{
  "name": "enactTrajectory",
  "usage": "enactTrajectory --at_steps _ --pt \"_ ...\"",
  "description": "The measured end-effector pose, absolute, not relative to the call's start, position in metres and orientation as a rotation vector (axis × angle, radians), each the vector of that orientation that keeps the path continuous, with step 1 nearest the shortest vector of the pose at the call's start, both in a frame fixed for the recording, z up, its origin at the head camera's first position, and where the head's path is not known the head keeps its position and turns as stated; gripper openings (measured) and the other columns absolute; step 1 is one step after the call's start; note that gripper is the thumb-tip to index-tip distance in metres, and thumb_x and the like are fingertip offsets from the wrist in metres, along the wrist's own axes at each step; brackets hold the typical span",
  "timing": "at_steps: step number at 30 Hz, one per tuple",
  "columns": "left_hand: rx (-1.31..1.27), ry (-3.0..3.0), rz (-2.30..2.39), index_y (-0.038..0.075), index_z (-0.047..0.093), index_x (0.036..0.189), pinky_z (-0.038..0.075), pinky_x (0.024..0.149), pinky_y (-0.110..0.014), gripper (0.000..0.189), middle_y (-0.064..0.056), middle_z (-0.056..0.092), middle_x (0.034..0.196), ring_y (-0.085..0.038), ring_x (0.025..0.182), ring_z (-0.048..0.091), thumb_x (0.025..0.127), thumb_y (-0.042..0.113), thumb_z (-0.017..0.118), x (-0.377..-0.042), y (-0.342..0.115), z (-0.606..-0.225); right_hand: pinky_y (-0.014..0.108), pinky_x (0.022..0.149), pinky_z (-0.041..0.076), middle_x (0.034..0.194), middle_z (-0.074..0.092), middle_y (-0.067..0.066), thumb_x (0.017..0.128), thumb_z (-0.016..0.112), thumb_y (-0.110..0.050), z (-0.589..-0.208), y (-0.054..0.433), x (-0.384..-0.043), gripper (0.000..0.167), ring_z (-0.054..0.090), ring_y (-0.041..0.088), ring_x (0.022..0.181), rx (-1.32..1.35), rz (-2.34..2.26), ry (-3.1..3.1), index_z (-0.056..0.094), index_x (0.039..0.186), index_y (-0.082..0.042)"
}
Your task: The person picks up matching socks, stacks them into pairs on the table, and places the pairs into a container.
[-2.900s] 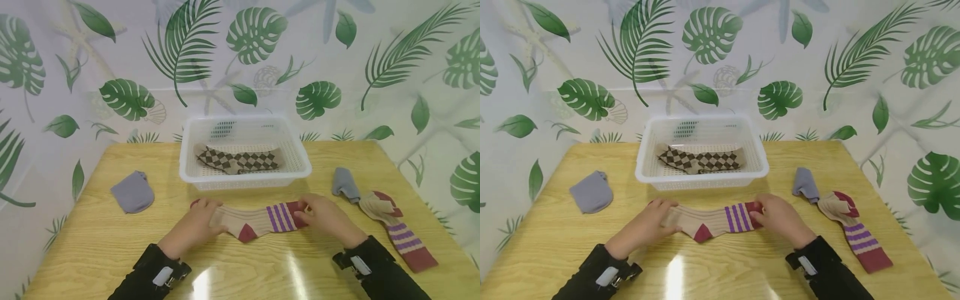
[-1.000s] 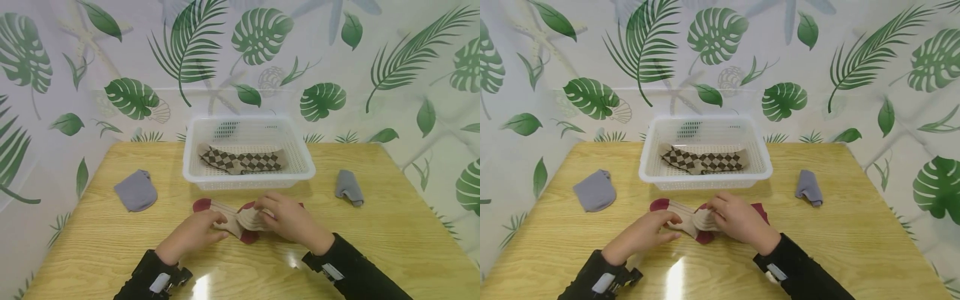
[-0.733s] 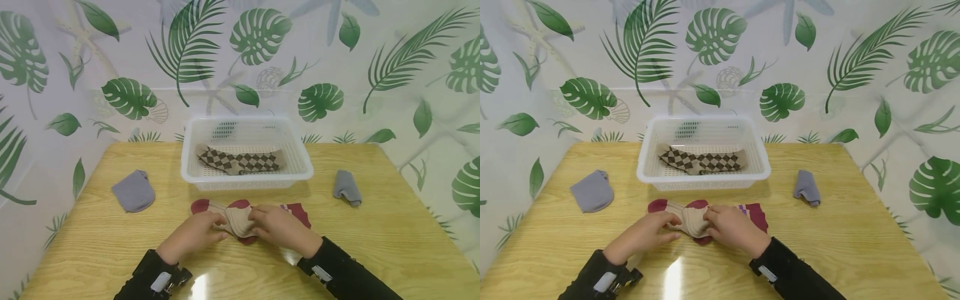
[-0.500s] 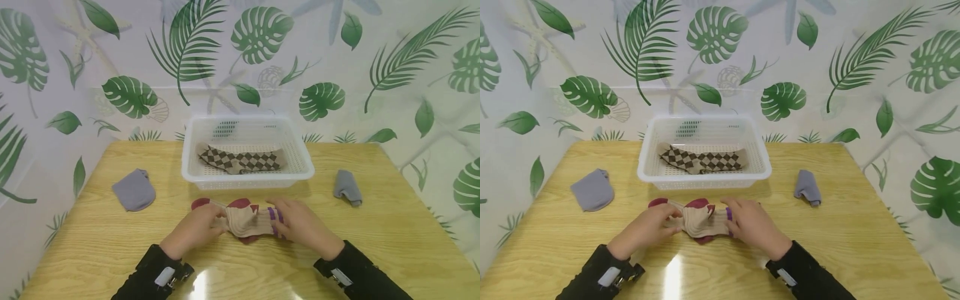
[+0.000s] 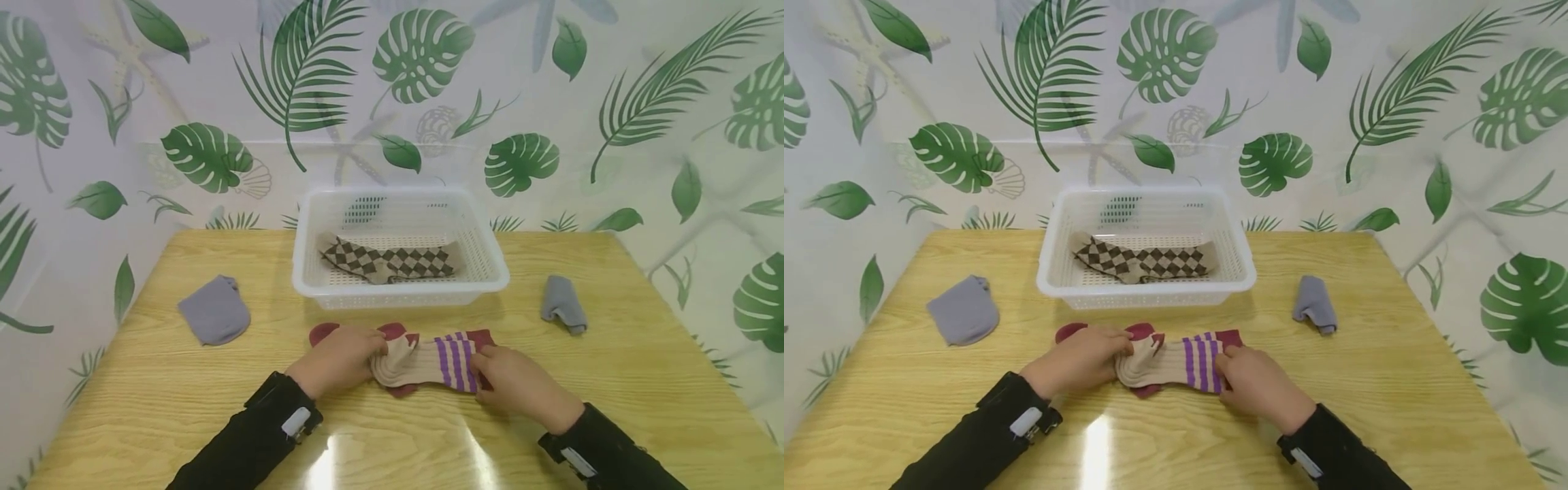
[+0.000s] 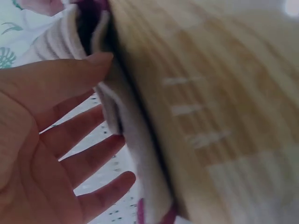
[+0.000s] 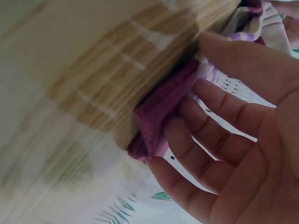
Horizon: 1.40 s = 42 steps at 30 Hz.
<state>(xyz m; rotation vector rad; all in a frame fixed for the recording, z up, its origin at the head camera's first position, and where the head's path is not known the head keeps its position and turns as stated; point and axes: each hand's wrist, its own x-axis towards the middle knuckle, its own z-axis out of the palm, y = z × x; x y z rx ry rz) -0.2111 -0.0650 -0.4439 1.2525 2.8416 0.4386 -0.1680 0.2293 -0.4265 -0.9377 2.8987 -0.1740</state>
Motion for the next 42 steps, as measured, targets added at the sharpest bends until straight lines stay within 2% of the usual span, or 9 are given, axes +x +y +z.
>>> enactTrajectory --at_steps 4,8,13,18,21,27,32,38,42 --pt "1.205 2.827 0.400 0.014 0.069 0.097 0.051 0.079 -0.032 0.020 0.002 0.064 0.093 -0.017 0.086 0.062 0.079 0.007 0.072 -0.213 -0.063 -0.447 0.023 0.054 0.030 0.071 0.035 -0.004 0.075 0.073 -0.005 -0.430 0.228 -0.168 0.028 0.032 0.009 0.061 -1.004 -0.161 2.926 0.047 0.074 -0.014" --pt "1.171 2.819 0.429 0.014 0.067 0.097 0.050 0.074 -0.030 0.022 0.003 0.059 0.093 -0.016 0.082 0.058 0.076 0.013 0.075 -0.214 -0.062 -0.448 0.024 0.053 0.031 0.071 0.036 -0.003 0.076 0.067 -0.001 -0.431 0.227 -0.169 0.020 0.032 0.010 0.060 -1.010 -0.154 2.942 0.050 0.074 -0.011" --pt "1.113 2.777 0.501 0.016 0.068 0.097 0.050 0.077 -0.028 0.020 0.004 0.057 0.094 -0.015 0.086 0.057 0.081 0.026 0.076 -0.214 -0.063 -0.449 0.024 0.054 0.032 0.071 0.038 -0.004 0.075 0.062 0.001 -0.433 0.230 -0.170 0.019 0.033 0.009 0.060 -1.008 -0.190 2.940 0.049 0.073 -0.012" --pt "1.044 2.684 0.649 0.017 0.067 0.092 0.050 0.075 -0.028 0.025 0.005 0.060 0.094 -0.013 0.086 0.056 0.078 0.031 0.081 -0.213 -0.065 -0.447 0.023 0.053 0.034 0.072 0.043 -0.004 0.074 0.062 0.004 -0.433 0.233 -0.169 0.022 0.036 0.008 0.060 -1.008 -0.212 2.938 0.048 0.075 -0.013" --pt "1.018 2.658 0.705 0.016 0.067 0.091 0.050 0.076 -0.029 0.021 0.004 0.062 0.095 -0.013 0.086 0.057 0.080 0.027 0.080 -0.213 -0.067 -0.446 0.024 0.054 0.037 0.072 0.044 -0.005 0.072 0.061 0.006 -0.433 0.235 -0.169 0.024 0.038 0.008 0.061 -0.967 -0.229 2.957 0.049 0.076 -0.014" --pt "0.936 2.773 0.763 0.015 0.066 0.093 0.052 0.074 -0.032 0.007 0.001 0.067 0.092 -0.016 0.083 0.062 0.087 0.014 0.067 -0.215 -0.070 -0.446 0.028 0.058 0.041 0.072 0.046 -0.005 0.072 0.060 0.009 -0.424 0.238 -0.170 0.024 0.044 0.011 0.066 -0.858 -0.299 3.090 0.051 0.079 -0.013" --pt "0.865 2.898 0.996 0.015 0.061 0.091 0.051 0.073 -0.032 0.009 0.001 0.066 0.089 -0.015 0.081 0.061 0.085 0.010 0.064 -0.214 -0.074 -0.435 0.033 0.062 0.043 0.079 0.052 0.000 0.080 0.063 0.005 -0.406 0.242 -0.172 0.017 0.048 0.015 0.072 -0.703 -0.424 3.178 0.054 0.086 -0.008" --pt "0.818 2.977 1.203 0.012 0.062 0.097 0.053 0.071 -0.033 0.008 0.000 0.068 0.089 -0.014 0.078 0.063 0.091 0.012 0.067 -0.213 -0.087 -0.425 0.027 0.055 0.040 0.095 0.066 0.011 0.087 0.058 0.004 -0.393 0.250 -0.173 0.013 0.049 0.014 0.067 -0.551 -0.710 3.152 0.054 0.093 -0.006" --pt "0.805 2.921 1.322 0.011 0.067 0.100 0.052 0.062 -0.028 0.010 0.001 0.068 0.084 -0.010 0.067 0.061 0.091 0.016 0.069 -0.212 -0.097 -0.421 0.024 0.050 0.036 0.081 0.064 0.005 0.088 0.058 0.004 -0.391 0.253 -0.173 0.013 0.043 0.010 0.058 -0.520 -0.820 3.158 0.056 0.097 -0.006"
